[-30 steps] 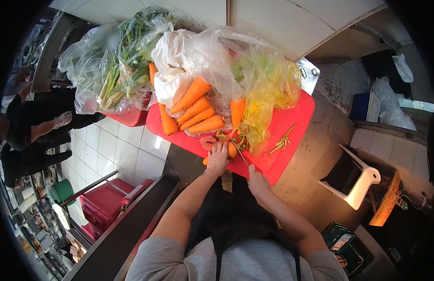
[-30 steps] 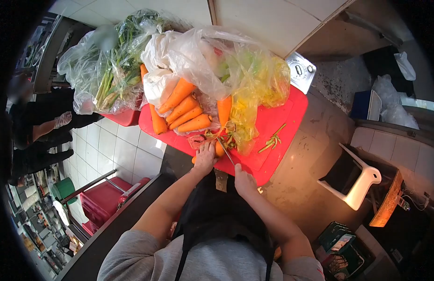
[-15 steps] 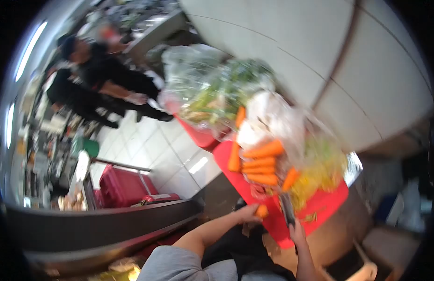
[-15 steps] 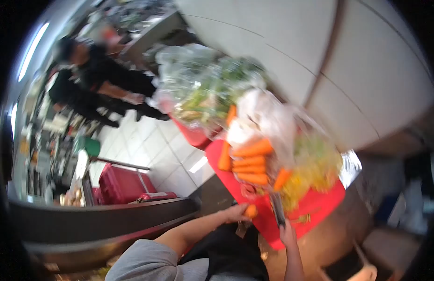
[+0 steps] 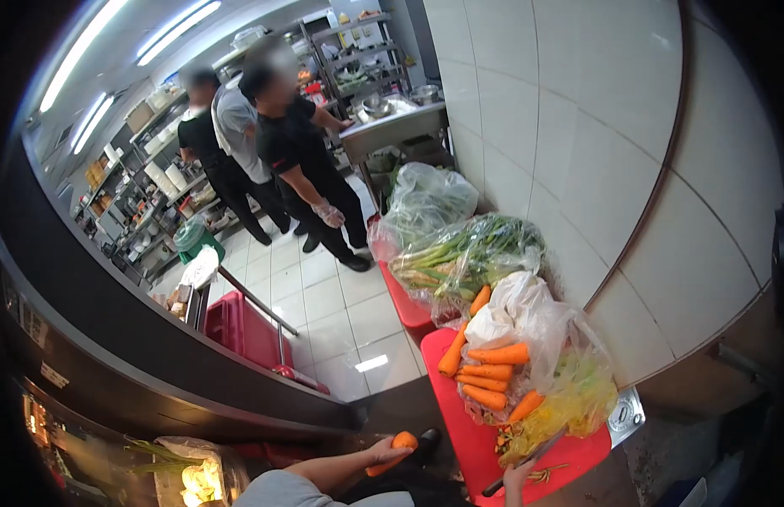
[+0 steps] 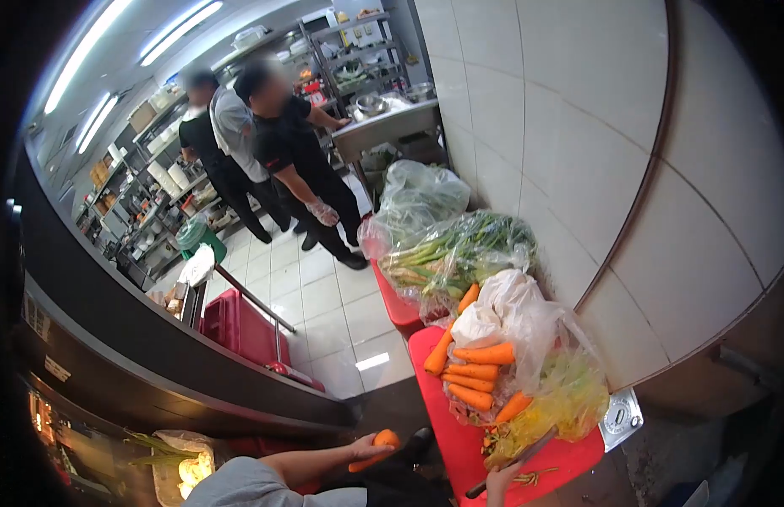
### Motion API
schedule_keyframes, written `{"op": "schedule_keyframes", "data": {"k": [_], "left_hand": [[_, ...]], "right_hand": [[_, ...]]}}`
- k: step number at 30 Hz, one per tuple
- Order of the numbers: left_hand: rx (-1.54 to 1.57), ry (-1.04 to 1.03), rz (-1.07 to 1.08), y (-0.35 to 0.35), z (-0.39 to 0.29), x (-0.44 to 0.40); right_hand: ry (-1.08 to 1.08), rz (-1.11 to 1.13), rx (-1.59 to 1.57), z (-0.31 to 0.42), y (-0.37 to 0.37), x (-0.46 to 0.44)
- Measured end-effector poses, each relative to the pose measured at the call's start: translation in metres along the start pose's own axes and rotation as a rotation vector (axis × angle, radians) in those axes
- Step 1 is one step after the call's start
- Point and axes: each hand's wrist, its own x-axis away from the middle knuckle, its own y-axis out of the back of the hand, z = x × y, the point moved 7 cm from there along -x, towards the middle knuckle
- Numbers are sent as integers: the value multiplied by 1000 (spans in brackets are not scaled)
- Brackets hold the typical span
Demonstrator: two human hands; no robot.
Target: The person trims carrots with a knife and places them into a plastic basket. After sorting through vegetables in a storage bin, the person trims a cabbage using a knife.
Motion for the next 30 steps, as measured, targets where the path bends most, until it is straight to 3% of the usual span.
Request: {"op": "schedule_keyframes", "data": {"k": [1,4,5,7,12,15,19,21,24,26,27,30], "left_hand": [[64,-6,-1,-4,-1,3],[245,4,5,-24,-27,21],[334,37,28,-34,-49,34],[433,2,110,-60,-95,47],[610,-353,332,-139,-180,67],[534,-551,213,-156,-212,87],[-187,-769,75,-153,-206,73],[-205,-758,65,-132,-188,49],[-63,-707,-19,-90,-177,57],[-10,-696,-163,-57,-153,52],[91,-588,-172,-42,-129,44],[-280,-295,-263,8,-60,48]], "right_hand": [[-142,384,-26,9,-5,-5],[-160,618,208,39,0,-7],[237,486,157,52,3,0],[315,804,-26,91,15,37],[41,959,-965,113,11,116],[62,738,-948,130,53,117],[117,751,-766,125,75,108],[138,711,-640,130,94,106],[379,518,-412,101,82,87],[250,563,-466,98,85,98],[178,586,-489,93,86,107],[142,554,-514,71,72,117]]}}
